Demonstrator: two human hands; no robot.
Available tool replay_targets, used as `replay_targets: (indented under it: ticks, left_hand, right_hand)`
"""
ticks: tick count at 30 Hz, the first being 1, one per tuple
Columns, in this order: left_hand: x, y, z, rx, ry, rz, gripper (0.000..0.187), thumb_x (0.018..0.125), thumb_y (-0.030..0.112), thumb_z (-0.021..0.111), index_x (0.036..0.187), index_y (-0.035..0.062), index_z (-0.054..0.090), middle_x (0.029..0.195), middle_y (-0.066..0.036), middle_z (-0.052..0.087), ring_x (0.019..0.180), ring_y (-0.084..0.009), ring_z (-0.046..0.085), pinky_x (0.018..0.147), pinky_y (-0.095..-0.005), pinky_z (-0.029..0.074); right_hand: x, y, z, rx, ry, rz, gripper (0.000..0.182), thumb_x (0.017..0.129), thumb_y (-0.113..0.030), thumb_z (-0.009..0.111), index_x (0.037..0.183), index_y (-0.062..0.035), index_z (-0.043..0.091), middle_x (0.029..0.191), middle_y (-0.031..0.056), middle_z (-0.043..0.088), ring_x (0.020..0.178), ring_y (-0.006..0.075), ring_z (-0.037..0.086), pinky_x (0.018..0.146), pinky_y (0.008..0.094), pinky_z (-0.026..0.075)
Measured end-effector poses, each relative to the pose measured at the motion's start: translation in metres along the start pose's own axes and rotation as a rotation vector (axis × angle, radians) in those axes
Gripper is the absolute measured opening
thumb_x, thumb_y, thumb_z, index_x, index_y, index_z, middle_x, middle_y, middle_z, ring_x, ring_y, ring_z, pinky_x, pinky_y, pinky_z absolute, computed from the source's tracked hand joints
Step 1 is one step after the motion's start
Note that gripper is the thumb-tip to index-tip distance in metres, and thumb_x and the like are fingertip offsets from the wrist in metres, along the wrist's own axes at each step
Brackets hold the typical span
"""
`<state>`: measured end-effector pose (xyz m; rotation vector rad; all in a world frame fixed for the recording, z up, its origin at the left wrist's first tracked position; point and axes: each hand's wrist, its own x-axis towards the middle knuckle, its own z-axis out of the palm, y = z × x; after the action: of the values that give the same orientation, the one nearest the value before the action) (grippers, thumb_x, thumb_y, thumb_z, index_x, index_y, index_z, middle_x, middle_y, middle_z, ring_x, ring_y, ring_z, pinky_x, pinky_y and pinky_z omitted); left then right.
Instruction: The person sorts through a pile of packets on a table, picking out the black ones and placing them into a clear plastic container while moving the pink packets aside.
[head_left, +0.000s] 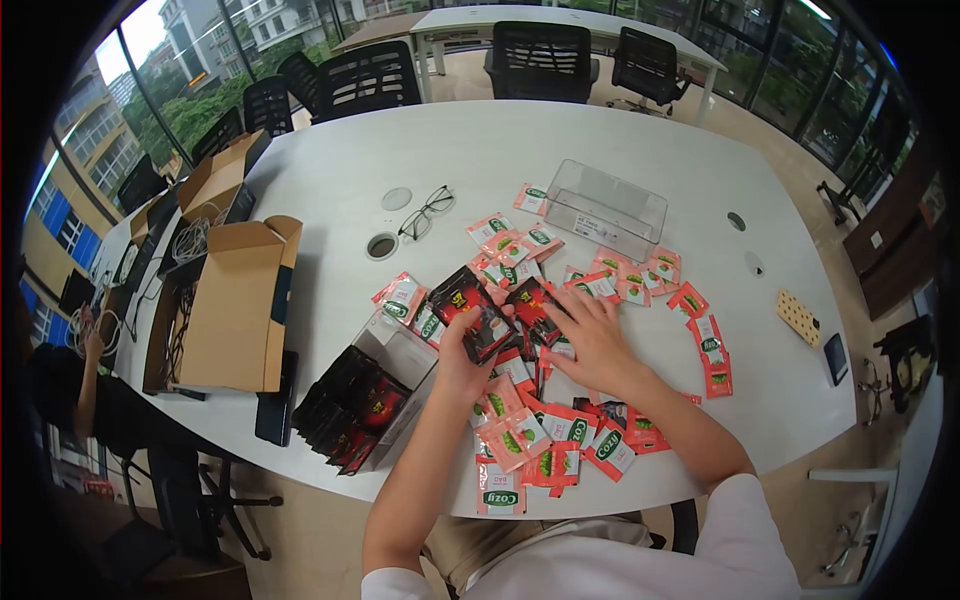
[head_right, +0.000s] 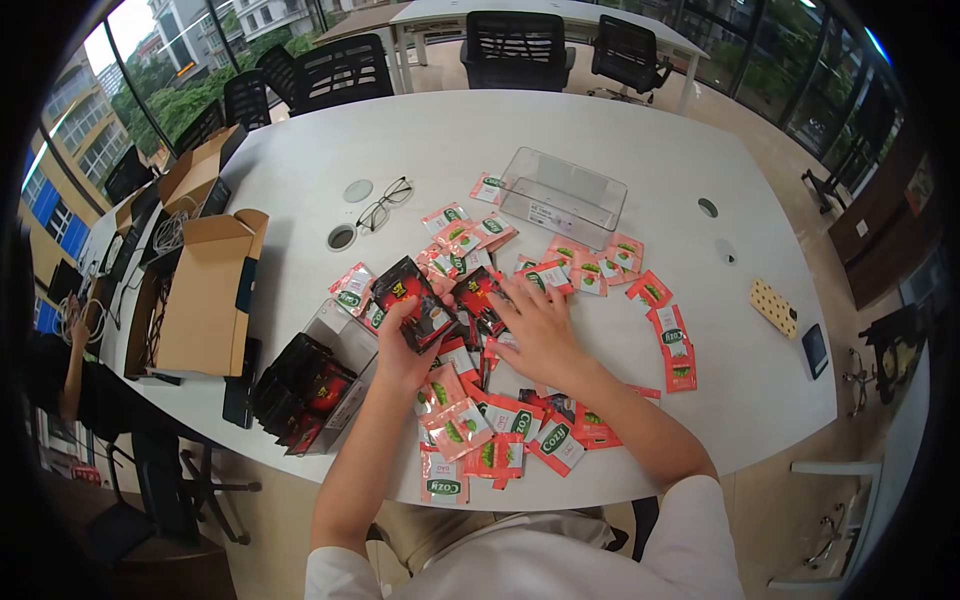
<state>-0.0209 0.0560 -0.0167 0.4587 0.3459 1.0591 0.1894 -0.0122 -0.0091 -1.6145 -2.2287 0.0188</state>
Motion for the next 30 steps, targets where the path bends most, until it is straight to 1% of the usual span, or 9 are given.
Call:
replay_targets:
  ticks: [2, 8, 14, 17, 18, 21, 25, 28, 30]
  left_hand:
    - [-0.003, -0.002, 0.002, 0.027, 0.063, -0.011, 0.032, 0.093, 0.021, 0.05, 0.116, 0.001, 0.061, 0.111, -0.012, 0.068, 0.099, -0.0226, 0.065, 0.092, -0.0382, 0.051]
    - [-0.003, -0.001, 0.006, 0.076, 0.107, 0.01, 0.04, 0.095, 0.035, 0.049, 0.118, 0.0037, 0.062, 0.108, -0.008, 0.07, 0.09, -0.0218, 0.068, 0.085, -0.0377, 0.054]
    - [-0.005, -0.004, 0.011, 0.094, 0.117, -0.095, 0.044, 0.101, 0.045, 0.046, 0.12, 0.0075, 0.059, 0.105, -0.006, 0.07, 0.092, -0.0179, 0.068, 0.084, -0.035, 0.055]
    - [-0.005, -0.013, 0.013, 0.145, 0.149, -0.134, 0.046, 0.1, 0.049, 0.049, 0.121, 0.0086, 0.059, 0.104, -0.006, 0.07, 0.092, -0.0186, 0.068, 0.084, -0.0355, 0.055]
    - [-0.008, -0.016, 0.017, 0.198, 0.195, -0.134, 0.059, 0.099, 0.058, 0.043, 0.125, 0.0073, 0.059, 0.11, -0.007, 0.069, 0.1, -0.0195, 0.067, 0.092, -0.0366, 0.052]
    - [-0.012, -0.011, 0.006, 0.132, 0.077, -0.28, 0.062, 0.098, 0.06, 0.044, 0.125, 0.0073, 0.061, 0.112, -0.008, 0.069, 0.103, -0.0199, 0.065, 0.097, -0.0361, 0.05]
    - [-0.01, -0.007, 0.011, 0.12, 0.131, -0.207, 0.05, 0.1, 0.046, 0.045, 0.123, 0.0046, 0.062, 0.111, -0.011, 0.069, 0.103, -0.0206, 0.066, 0.098, -0.0357, 0.049]
    - [-0.016, 0.002, 0.035, 0.105, 0.352, -0.153, 0.043, 0.1, 0.037, 0.049, 0.121, 0.0014, 0.061, 0.107, -0.011, 0.07, 0.097, -0.0216, 0.067, 0.091, -0.0362, 0.053]
    - [-0.008, -0.005, 0.017, 0.082, 0.249, -0.07, 0.042, 0.101, 0.035, 0.046, 0.119, 0.0004, 0.06, 0.112, -0.011, 0.069, 0.103, -0.0227, 0.066, 0.097, -0.0384, 0.05]
  right_hand:
    - [0.002, -0.001, 0.006, 0.034, 0.079, -0.029, 0.048, 0.083, -0.024, 0.07, 0.126, -0.0042, 0.06, 0.123, 0.0107, 0.063, 0.123, 0.026, 0.054, 0.105, 0.052, 0.033]
    - [0.005, 0.01, 0.009, -0.103, 0.199, -0.11, 0.026, 0.083, -0.012, 0.066, 0.108, -0.0045, 0.067, 0.089, 0.004, 0.069, 0.084, 0.0207, 0.066, 0.086, 0.0384, 0.044]
    - [0.013, -0.001, -0.018, 0.025, 0.473, -0.058, 0.027, 0.081, -0.009, 0.066, 0.107, -0.0043, 0.068, 0.094, 0.0054, 0.07, 0.084, 0.019, 0.067, 0.075, 0.0347, 0.047]
    - [0.018, -0.033, -0.031, 0.017, 0.551, -0.357, 0.027, 0.076, -0.005, 0.071, 0.103, -0.0021, 0.07, 0.101, 0.0071, 0.072, 0.084, 0.0192, 0.068, 0.071, 0.0347, 0.049]
    - [0.018, -0.04, -0.023, -0.02, 0.543, -0.419, 0.031, 0.074, -0.006, 0.07, 0.105, -0.0028, 0.07, 0.102, 0.007, 0.071, 0.088, 0.0181, 0.069, 0.073, 0.034, 0.049]
    - [0.019, -0.061, -0.014, -0.028, 0.461, -0.49, 0.032, 0.074, -0.007, 0.069, 0.106, -0.0034, 0.07, 0.102, 0.0066, 0.071, 0.089, 0.0179, 0.068, 0.073, 0.0328, 0.049]
    - [0.027, -0.065, -0.006, 0.175, 0.371, -0.499, 0.027, 0.077, -0.008, 0.069, 0.104, -0.0078, 0.072, 0.091, 0.0035, 0.071, 0.082, 0.0183, 0.068, 0.07, 0.033, 0.049]
    - [0.042, -0.052, -0.013, 0.347, 0.488, -0.323, 0.022, 0.08, -0.005, 0.067, 0.101, -0.0074, 0.072, 0.088, 0.0054, 0.071, 0.079, 0.0216, 0.068, 0.068, 0.0342, 0.05]
    - [0.062, -0.037, -0.013, 0.447, 0.398, -0.018, 0.018, 0.082, -0.007, 0.065, 0.1, -0.0059, 0.069, 0.086, 0.0091, 0.071, 0.082, 0.027, 0.069, 0.072, 0.0388, 0.052]
